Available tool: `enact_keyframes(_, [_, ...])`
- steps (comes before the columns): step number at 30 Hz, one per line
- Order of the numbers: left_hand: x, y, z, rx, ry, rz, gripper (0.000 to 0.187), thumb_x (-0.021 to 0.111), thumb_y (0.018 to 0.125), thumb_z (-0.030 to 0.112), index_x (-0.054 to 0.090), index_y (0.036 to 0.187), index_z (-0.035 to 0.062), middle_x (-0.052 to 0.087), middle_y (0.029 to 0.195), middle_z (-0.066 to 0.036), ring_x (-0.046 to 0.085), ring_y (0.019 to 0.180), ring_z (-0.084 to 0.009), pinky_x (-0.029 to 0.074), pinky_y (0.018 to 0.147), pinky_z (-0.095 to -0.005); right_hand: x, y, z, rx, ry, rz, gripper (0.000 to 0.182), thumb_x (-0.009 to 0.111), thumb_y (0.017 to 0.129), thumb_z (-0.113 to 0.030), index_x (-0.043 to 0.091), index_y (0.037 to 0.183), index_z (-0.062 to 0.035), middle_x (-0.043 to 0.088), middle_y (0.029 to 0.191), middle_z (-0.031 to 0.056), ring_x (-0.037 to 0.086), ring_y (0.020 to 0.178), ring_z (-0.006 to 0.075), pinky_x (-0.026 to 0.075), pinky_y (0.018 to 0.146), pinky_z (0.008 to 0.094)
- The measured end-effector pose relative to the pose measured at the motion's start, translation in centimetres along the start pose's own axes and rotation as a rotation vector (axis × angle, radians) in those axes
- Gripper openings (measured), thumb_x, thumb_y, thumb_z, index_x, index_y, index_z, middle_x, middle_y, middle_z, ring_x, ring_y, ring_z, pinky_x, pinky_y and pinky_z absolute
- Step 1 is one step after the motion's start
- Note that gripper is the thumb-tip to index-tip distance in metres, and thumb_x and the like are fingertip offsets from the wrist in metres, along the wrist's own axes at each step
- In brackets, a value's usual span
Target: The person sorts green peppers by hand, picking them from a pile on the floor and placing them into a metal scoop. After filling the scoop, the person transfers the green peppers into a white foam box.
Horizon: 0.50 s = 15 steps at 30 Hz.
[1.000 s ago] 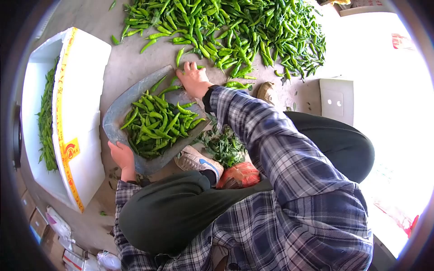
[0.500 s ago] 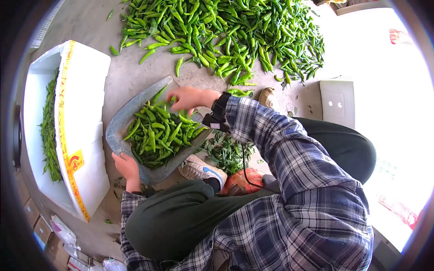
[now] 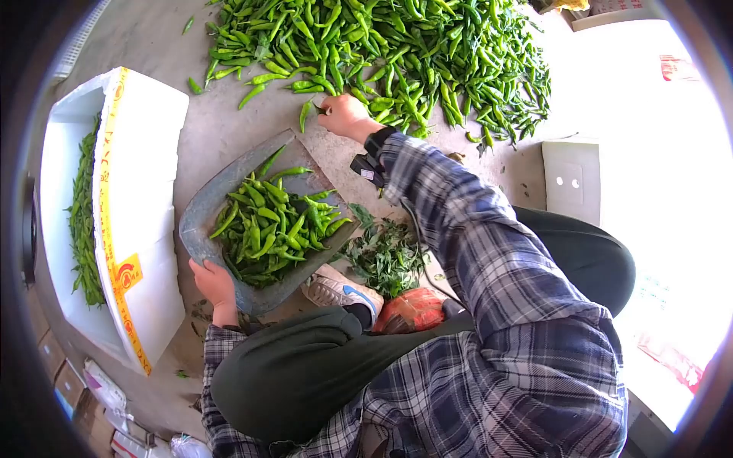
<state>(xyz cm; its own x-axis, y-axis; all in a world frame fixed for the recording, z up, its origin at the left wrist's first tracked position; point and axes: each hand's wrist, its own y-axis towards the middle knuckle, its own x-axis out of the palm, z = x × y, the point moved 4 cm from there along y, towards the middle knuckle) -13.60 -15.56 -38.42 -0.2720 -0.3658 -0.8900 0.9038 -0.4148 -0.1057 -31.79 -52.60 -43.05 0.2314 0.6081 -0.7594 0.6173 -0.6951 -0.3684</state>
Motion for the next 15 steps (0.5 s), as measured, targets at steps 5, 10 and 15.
enact_keyframes(5, [0.0, -0.1, 0.1, 0.024, -0.017, -0.007, 0.033, 0.039, 0.085, 0.009, 0.039, 0.114, -0.0065, 0.054, 0.096, -0.029, 0.051, 0.087, -0.0444, 0.039, 0.074, -0.0468, -1.1, -4.5, -0.5, 0.216, 1.013, -0.453, 0.025, 0.049, 0.084, -0.019, 0.053, 0.104, -0.0058, 0.064, 0.087, 0.0081, 0.059, 0.064, 0.0097, 0.046, 0.05, 0.0221])
enact_keyframes(10, [-0.1, -0.2, 0.3, 0.05, 0.03, 0.012, 0.033, 0.04, 0.085, 0.009, 0.038, 0.114, -0.0066, 0.055, 0.093, -0.03, 0.053, 0.085, -0.0449, 0.04, 0.072, -0.0477, -3.8, -8.8, -1.2, 0.212, 1.14, -0.491, 0.021, 0.046, 0.085, -0.016, 0.05, 0.104, -0.0063, 0.064, 0.09, 0.0096, 0.061, 0.064, 0.0115, 0.049, 0.051, 0.0218])
enact_keyframes(15, [0.1, 0.1, -0.3, 0.066, 0.06, 0.021, 0.033, 0.04, 0.084, 0.01, 0.038, 0.113, -0.0065, 0.055, 0.093, -0.029, 0.053, 0.085, -0.0447, 0.04, 0.073, -0.0479, -6.0, -10.4, 2.5, 0.268, 0.913, -0.452, 0.018, 0.049, 0.083, -0.015, 0.052, 0.097, -0.0044, 0.064, 0.086, 0.0094, 0.062, 0.061, 0.0132, 0.051, 0.05, 0.0224])
